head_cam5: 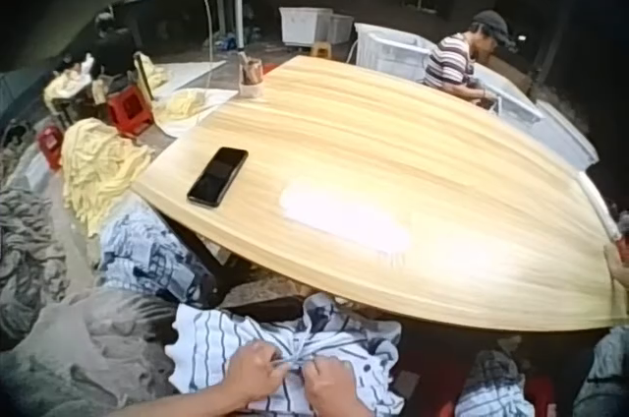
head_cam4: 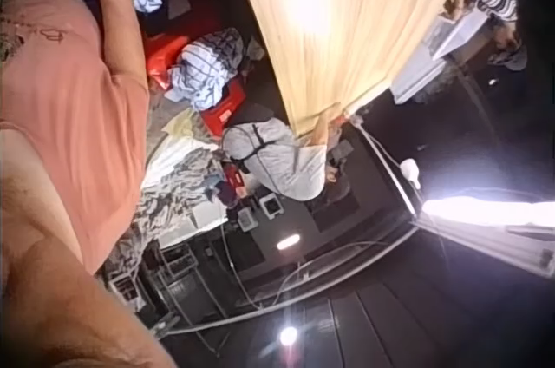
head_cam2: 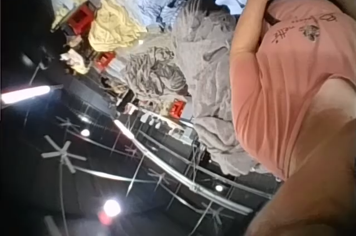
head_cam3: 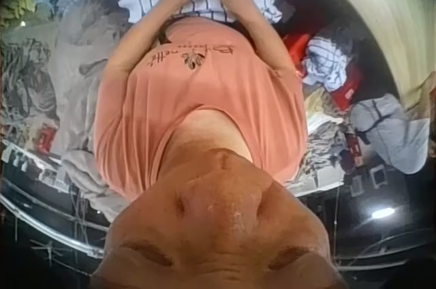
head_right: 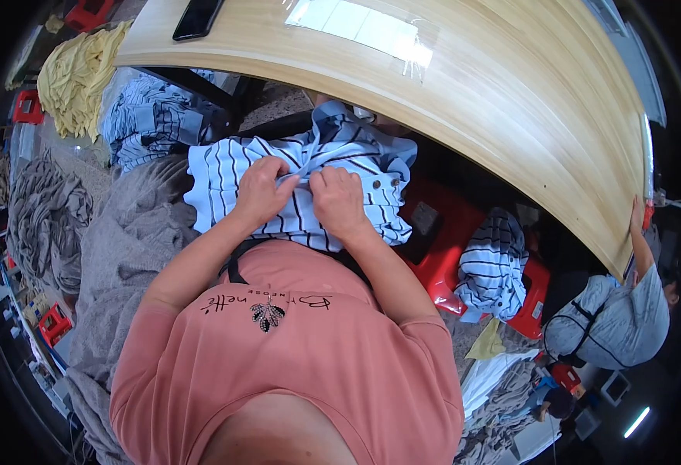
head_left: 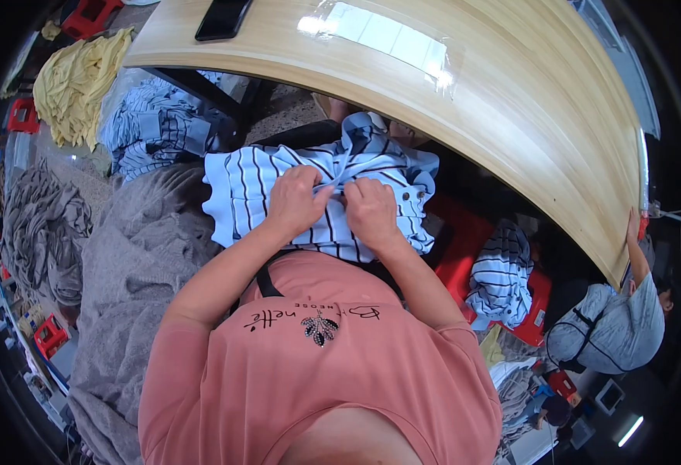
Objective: Folding and inspecting striped garments on a table.
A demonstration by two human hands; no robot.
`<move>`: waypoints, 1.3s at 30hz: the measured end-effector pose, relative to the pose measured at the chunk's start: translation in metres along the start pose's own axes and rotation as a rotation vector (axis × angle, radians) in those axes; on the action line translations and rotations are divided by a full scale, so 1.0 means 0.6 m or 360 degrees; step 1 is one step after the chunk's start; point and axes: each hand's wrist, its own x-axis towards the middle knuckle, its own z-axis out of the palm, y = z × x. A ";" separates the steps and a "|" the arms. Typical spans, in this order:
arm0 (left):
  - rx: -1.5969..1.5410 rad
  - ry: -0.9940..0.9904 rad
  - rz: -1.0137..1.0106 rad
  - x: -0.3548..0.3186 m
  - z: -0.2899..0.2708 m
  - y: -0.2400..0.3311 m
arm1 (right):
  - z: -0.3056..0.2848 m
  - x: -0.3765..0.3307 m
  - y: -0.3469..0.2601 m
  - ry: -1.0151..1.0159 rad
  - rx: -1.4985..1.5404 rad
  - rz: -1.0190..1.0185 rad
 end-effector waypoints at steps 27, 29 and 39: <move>-0.1296 -0.0515 -0.1002 0.064 0.045 0.018 | -0.032 -0.026 0.032 0.0325 0.0608 -0.0063; -0.1296 -0.0532 -0.1011 0.061 0.045 0.013 | -0.032 -0.025 0.028 0.0338 0.0587 -0.0103; -0.1161 -0.0623 -0.0703 0.060 0.024 0.035 | -0.044 -0.016 0.024 0.0521 0.0505 -0.0148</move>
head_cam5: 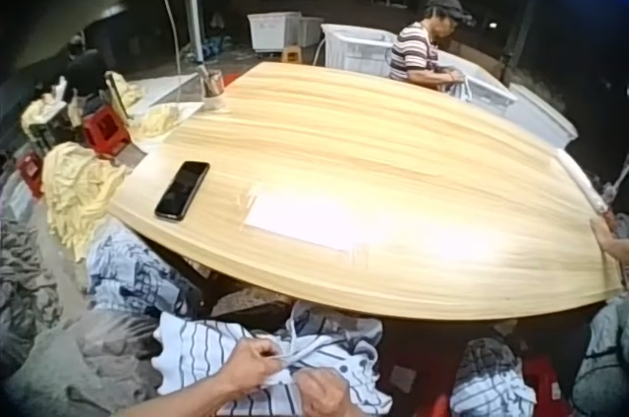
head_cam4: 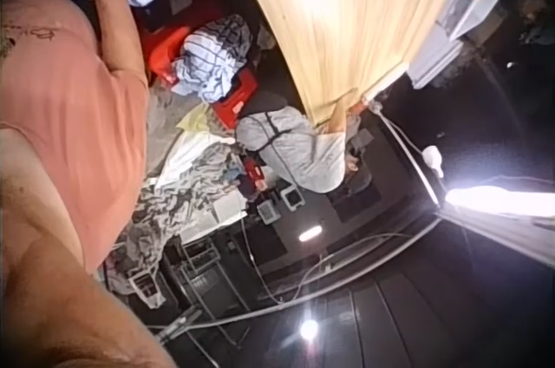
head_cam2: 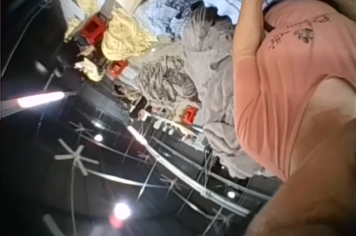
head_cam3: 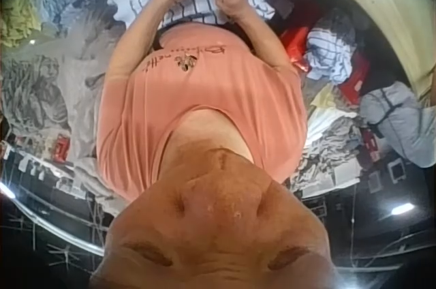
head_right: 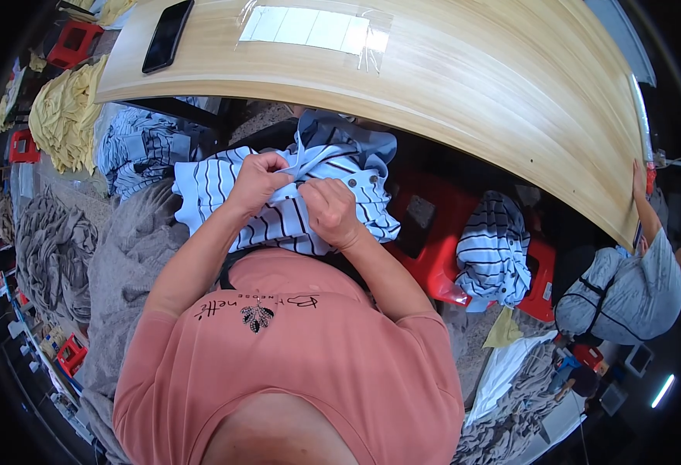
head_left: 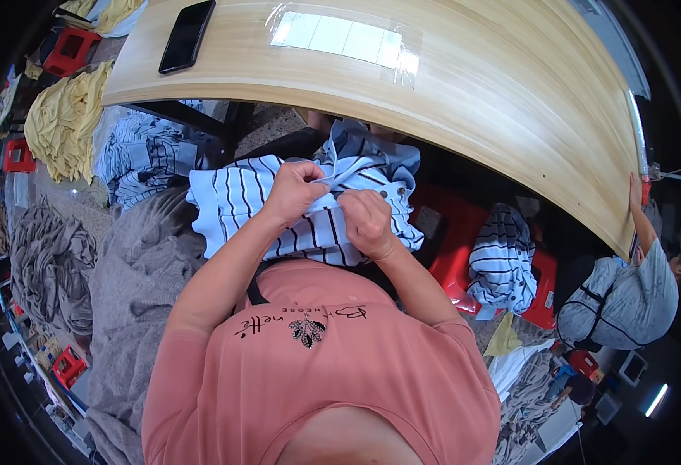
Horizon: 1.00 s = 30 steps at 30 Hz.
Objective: Folding and inspecting striped garments on a table.
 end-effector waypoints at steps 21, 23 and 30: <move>-0.0067 0.0020 0.0095 -0.015 -0.003 -0.037 | 0.020 0.029 0.022 -0.0351 0.0471 0.0358; -0.0007 0.0050 0.0124 -0.019 -0.002 -0.041 | 0.020 0.030 0.028 -0.0375 0.0729 0.0431; 0.0443 0.0275 0.0387 -0.030 0.018 -0.031 | 0.012 0.042 0.030 -0.0587 0.1067 0.1385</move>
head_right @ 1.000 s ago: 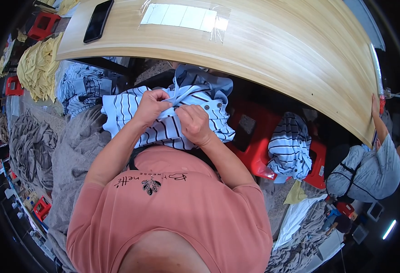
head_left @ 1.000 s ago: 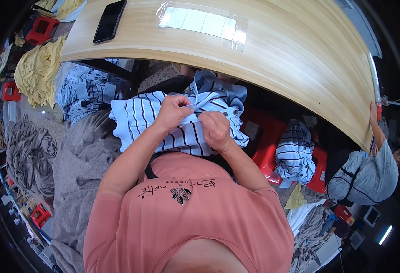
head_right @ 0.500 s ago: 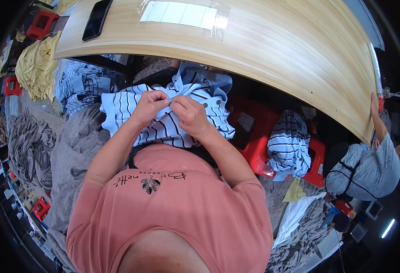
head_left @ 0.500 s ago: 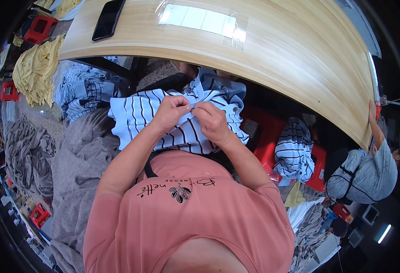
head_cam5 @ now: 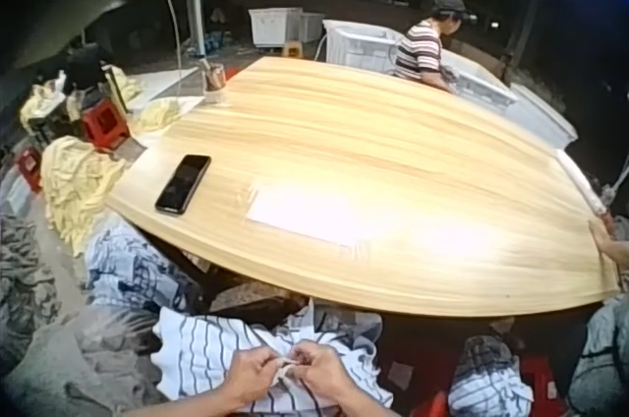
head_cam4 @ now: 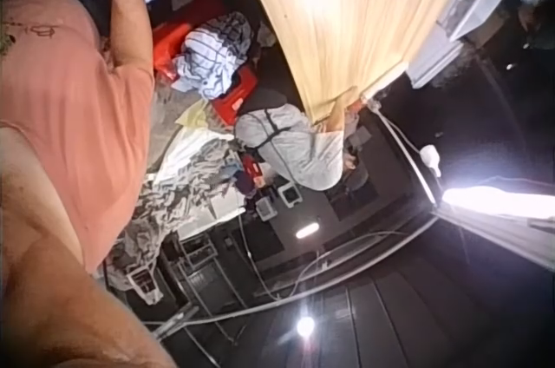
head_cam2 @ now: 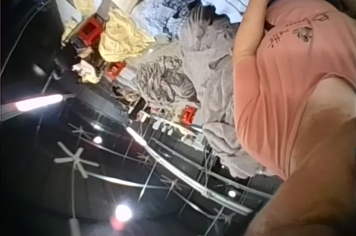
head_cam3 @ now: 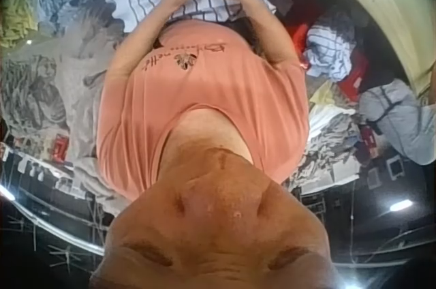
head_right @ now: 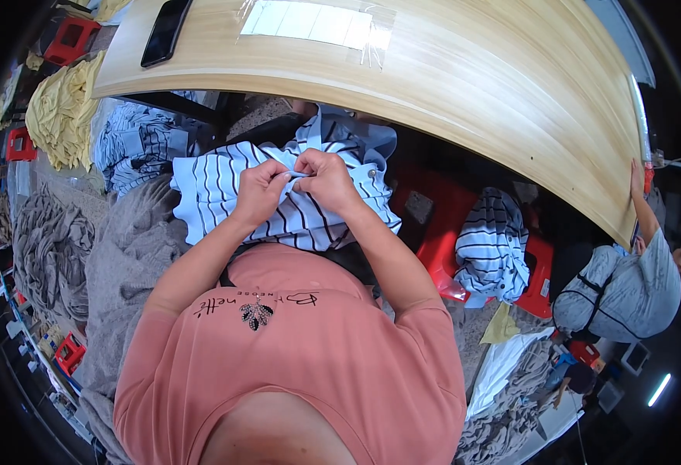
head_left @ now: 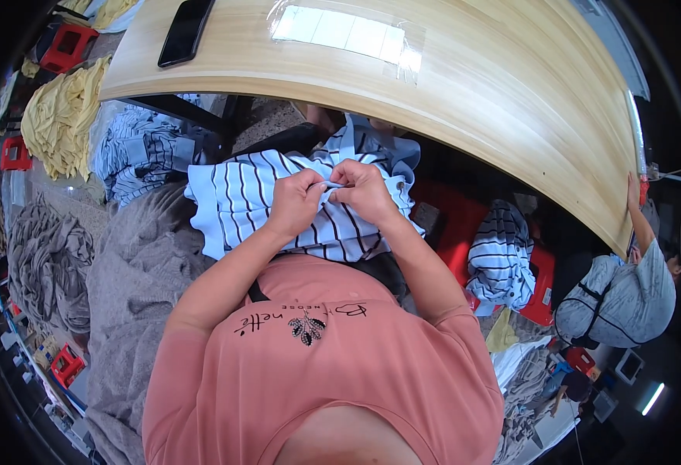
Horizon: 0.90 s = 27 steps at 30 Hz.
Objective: Folding and inspecting striped garments on a table.
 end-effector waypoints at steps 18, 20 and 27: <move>0.0710 0.0268 0.0767 -0.011 0.005 -0.002 | 0.049 -0.011 0.032 0.0585 -0.0807 -0.0584; 0.0773 0.0246 0.0834 -0.020 -0.005 -0.010 | 0.037 -0.023 0.012 0.0752 -0.1023 -0.0984; 0.0789 0.0194 0.0723 -0.004 0.000 0.039 | -0.019 -0.063 0.035 0.0547 -0.1458 -0.0996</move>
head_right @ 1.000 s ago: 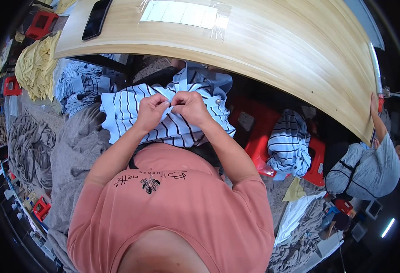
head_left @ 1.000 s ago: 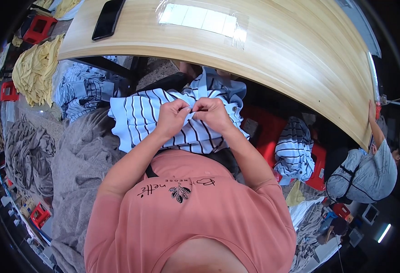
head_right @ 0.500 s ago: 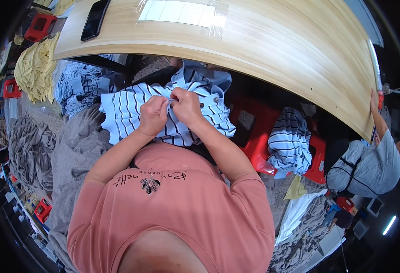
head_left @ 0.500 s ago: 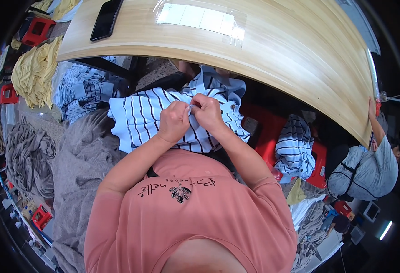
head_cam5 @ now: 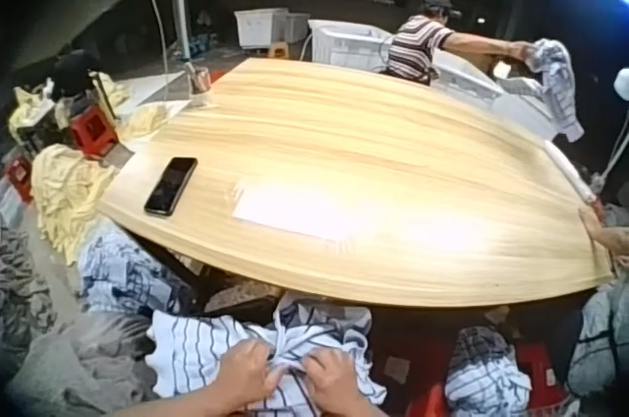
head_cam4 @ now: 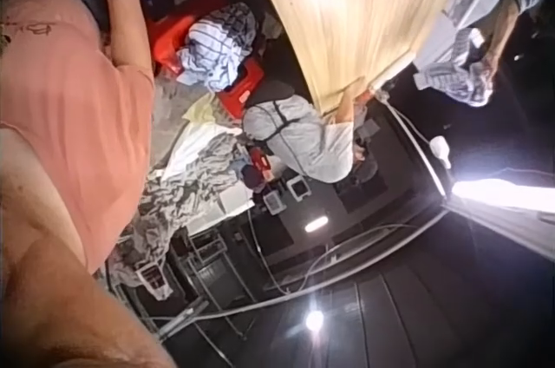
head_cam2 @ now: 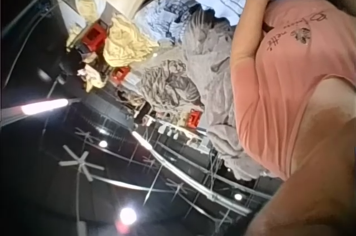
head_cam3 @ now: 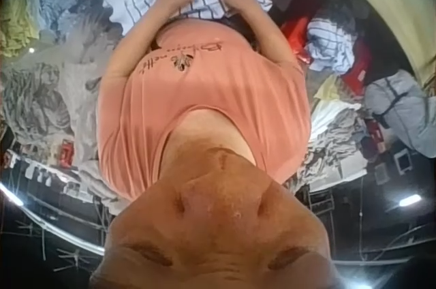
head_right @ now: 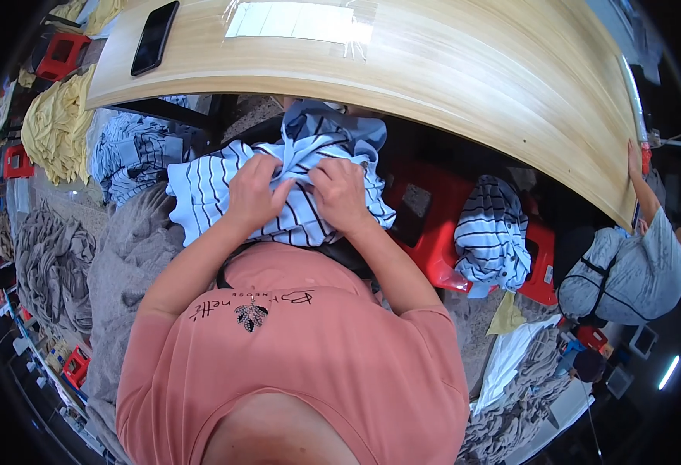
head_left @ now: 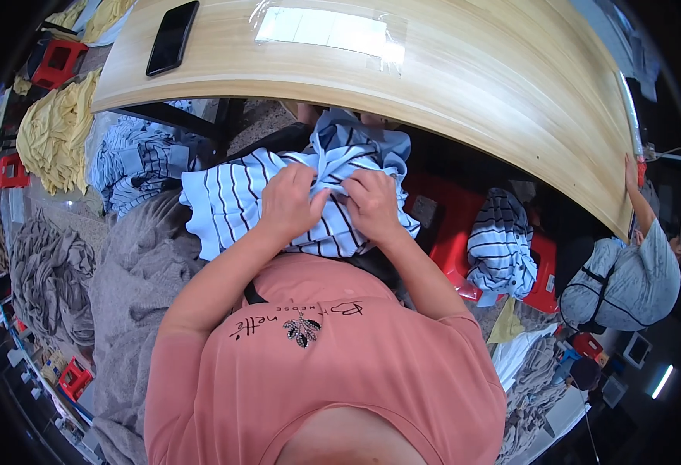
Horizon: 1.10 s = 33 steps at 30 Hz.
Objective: Folding and inspecting striped garments on a table.
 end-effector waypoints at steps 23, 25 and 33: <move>-0.1379 -0.0640 -0.1011 0.044 0.071 0.039 | -0.064 -0.038 0.000 0.0408 0.0204 -0.0114; -0.1341 -0.0653 -0.1069 0.044 0.056 0.035 | -0.057 -0.032 0.000 0.0409 0.0239 -0.0142; -0.1551 -0.0436 -0.1367 0.021 0.053 0.003 | -0.046 -0.039 -0.006 0.0222 0.0350 -0.0084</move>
